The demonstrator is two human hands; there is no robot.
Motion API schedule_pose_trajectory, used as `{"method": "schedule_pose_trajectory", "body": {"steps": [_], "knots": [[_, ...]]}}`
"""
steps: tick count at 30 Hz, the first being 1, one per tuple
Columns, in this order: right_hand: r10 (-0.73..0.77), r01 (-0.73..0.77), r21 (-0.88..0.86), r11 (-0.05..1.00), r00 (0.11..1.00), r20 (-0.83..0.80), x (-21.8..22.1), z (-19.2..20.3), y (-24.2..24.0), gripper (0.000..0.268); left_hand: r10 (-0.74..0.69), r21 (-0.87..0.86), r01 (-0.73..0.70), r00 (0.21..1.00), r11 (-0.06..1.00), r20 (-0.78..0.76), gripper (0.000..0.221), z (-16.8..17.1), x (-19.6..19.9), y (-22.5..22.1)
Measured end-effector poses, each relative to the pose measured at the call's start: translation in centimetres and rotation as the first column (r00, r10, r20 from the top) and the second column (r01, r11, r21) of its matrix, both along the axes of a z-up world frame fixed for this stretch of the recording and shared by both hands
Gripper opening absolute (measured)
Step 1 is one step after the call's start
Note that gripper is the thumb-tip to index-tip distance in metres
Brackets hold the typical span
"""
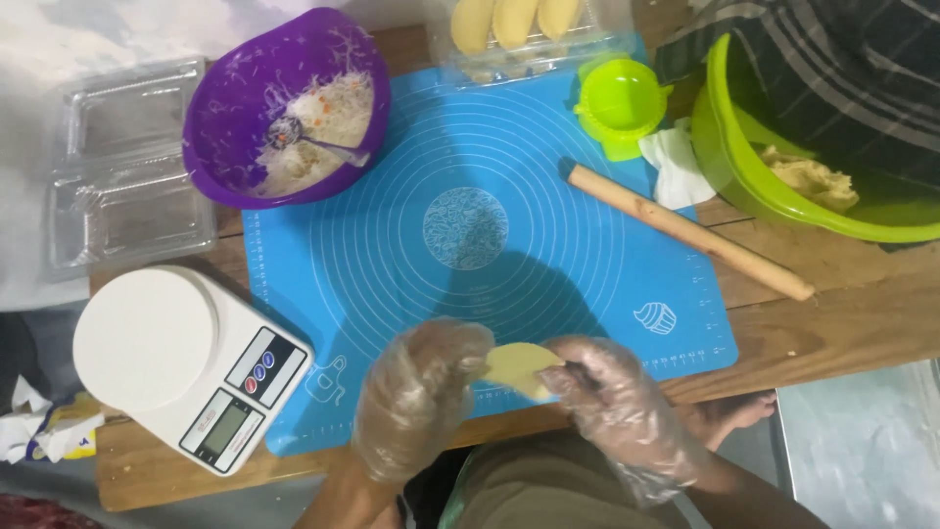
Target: Rolling out dough, adding filling, and using a mold to shape pastries on a production floor.
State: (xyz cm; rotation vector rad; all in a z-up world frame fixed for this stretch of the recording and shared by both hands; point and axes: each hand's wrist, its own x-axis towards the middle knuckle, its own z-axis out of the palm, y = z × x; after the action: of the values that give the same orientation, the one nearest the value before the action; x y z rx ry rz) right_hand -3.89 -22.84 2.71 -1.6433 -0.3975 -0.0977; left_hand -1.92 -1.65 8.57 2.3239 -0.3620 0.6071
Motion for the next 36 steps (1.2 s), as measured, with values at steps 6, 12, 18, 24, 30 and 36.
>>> {"method": "schedule_pose_trajectory", "body": {"steps": [6, 12, 18, 24, 30, 36], "knots": [[0.105, -0.149, -0.062, 0.987, 0.883, -0.457, 3.8, 10.2, 1.7, 0.028, 0.040, -0.291, -0.282, 0.777, 0.914, -0.628, 0.022, -0.6, -0.6, 0.0], [-0.027, -0.343, -0.452, 0.824, 0.772, -0.635, 8.3, 8.4, 1.6, 0.040, -0.109, -0.428, -0.382, 0.628, 0.819, -0.770, 0.033, -3.8, 2.4, 0.8], [-0.202, -0.070, -0.479, 0.875, 0.847, -0.492, 8.2, 4.2, 1.4, 0.035, 0.062, 0.054, -0.039, 0.841, 0.998, -0.537, 0.028, -7.4, 3.4, 2.4], [-0.043, 0.311, -0.721, 0.619, 0.930, 0.364, 6.4, 7.9, -2.2, 0.032, 0.006, 0.347, 0.201, 0.858, 0.916, -0.513, 0.043, -9.8, 1.2, 2.7], [-0.196, 0.495, -0.859, 0.130, 0.862, 0.467, 5.9, 5.3, -8.9, 0.036, -0.260, 0.742, 0.217, 0.964, 0.634, -0.060, 0.085, -11.2, -1.0, 3.8], [-0.257, 0.386, -0.908, 0.164, 0.905, 0.338, 6.1, 5.3, -9.2, 0.054, -0.207, 0.690, 0.293, 0.956, 0.661, -0.208, 0.080, -12.9, -2.8, 4.7]]}}
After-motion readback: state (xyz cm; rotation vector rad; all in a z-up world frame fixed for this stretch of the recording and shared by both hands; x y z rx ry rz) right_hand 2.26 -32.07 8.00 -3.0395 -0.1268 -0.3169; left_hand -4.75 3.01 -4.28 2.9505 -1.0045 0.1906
